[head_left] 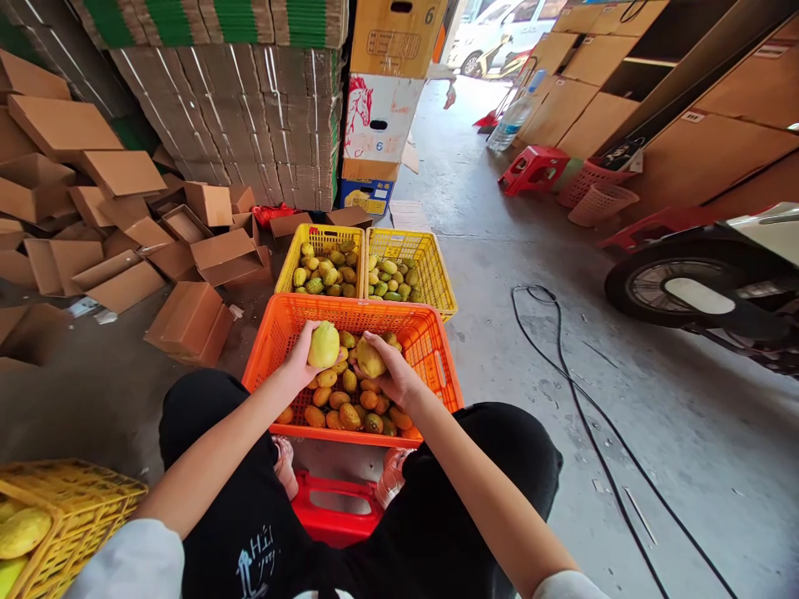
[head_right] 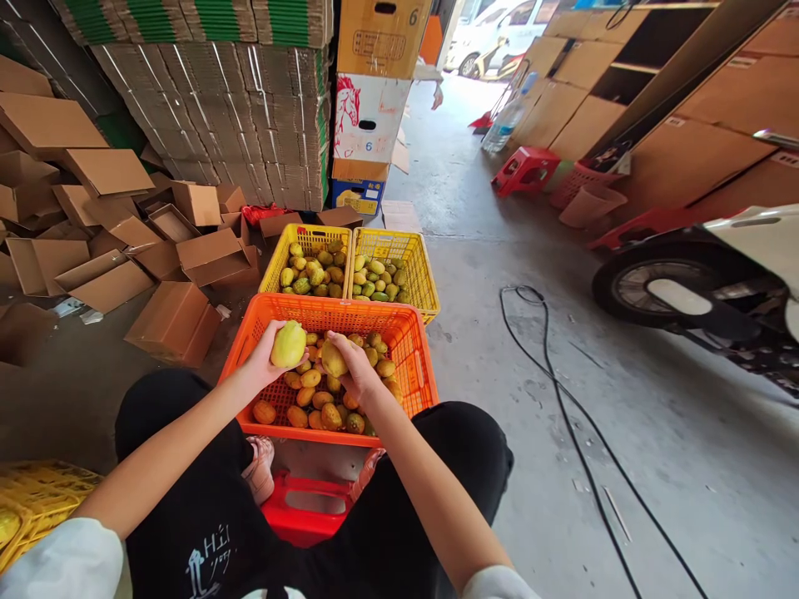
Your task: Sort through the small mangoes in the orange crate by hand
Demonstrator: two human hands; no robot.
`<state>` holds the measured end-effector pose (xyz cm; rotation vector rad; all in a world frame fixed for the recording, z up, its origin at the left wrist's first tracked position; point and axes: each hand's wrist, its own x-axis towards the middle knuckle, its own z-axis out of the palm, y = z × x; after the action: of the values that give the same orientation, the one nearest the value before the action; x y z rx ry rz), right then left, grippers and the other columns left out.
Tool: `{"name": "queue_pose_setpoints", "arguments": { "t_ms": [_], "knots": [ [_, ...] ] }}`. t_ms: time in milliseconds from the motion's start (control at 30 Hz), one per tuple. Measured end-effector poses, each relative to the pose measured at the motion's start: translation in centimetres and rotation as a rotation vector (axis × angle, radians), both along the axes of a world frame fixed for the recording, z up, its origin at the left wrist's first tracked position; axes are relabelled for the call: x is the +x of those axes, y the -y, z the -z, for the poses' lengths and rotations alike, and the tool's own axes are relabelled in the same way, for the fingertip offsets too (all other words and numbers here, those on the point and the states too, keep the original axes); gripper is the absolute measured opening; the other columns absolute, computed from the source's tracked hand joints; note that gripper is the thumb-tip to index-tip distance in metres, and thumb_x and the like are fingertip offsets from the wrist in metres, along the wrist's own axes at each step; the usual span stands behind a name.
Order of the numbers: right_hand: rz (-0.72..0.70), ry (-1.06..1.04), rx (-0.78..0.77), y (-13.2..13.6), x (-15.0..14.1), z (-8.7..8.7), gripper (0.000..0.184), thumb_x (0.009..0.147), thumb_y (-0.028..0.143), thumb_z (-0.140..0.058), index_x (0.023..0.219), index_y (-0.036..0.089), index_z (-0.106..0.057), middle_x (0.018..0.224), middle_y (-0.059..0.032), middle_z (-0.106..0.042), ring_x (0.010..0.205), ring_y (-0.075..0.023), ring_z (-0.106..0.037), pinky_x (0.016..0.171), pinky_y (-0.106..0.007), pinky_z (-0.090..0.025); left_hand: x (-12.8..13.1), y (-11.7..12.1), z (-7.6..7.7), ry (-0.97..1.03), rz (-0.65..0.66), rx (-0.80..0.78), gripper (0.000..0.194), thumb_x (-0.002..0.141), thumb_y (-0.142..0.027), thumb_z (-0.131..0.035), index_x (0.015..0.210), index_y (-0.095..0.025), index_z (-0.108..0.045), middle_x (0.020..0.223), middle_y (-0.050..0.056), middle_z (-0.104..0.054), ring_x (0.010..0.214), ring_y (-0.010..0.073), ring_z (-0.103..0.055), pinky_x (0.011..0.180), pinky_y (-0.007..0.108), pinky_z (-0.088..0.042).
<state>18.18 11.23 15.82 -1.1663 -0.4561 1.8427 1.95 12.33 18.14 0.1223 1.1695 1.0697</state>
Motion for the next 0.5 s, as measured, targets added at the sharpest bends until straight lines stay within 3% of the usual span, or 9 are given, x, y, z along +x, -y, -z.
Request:
{"name": "queue_pose_setpoints", "arguments": {
  "t_ms": [133, 333, 500],
  "knots": [
    [-0.001, 0.007, 0.052, 0.17, -0.11, -0.3, 0.028, 0.064, 0.036, -0.084, 0.082, 0.024, -0.066, 0.077, 0.0024, -0.068, 0.073, -0.0175, -0.066, 0.065, -0.029, -0.059, -0.15, -0.09, -0.03, 0.015, 0.018, -0.05, 0.025, 0.095, -0.035, -0.051, 0.084, -0.016, -0.062, 0.066, 0.004, -0.066, 0.059, 0.017, -0.068, 0.059, 0.031, -0.062],
    [0.079, 0.012, 0.017, -0.06, 0.11, 0.11, 0.024, 0.065, 0.033, -0.079, 0.08, 0.024, -0.063, 0.079, 0.0022, -0.068, 0.082, -0.0199, -0.068, 0.068, -0.03, -0.06, -0.13, 0.18, 0.6, -0.035, 0.078, 0.033, 0.027, 0.074, -0.031, -0.082, 0.088, -0.016, -0.064, 0.071, 0.003, -0.068, 0.062, 0.0183, -0.071, 0.062, 0.031, -0.063],
    [0.019, -0.046, -0.056, -0.37, 0.57, 0.18, 0.019, 0.075, 0.042, -0.066, 0.082, 0.025, -0.061, 0.078, -0.0031, -0.07, 0.084, -0.024, -0.072, 0.061, -0.031, -0.059, -0.15, 0.3, 0.81, -0.052, 0.073, 0.057, 0.028, 0.07, -0.024, -0.085, 0.088, -0.017, -0.065, 0.073, 0.003, -0.069, 0.062, 0.0156, -0.069, 0.064, 0.03, -0.063]
  ]
}}
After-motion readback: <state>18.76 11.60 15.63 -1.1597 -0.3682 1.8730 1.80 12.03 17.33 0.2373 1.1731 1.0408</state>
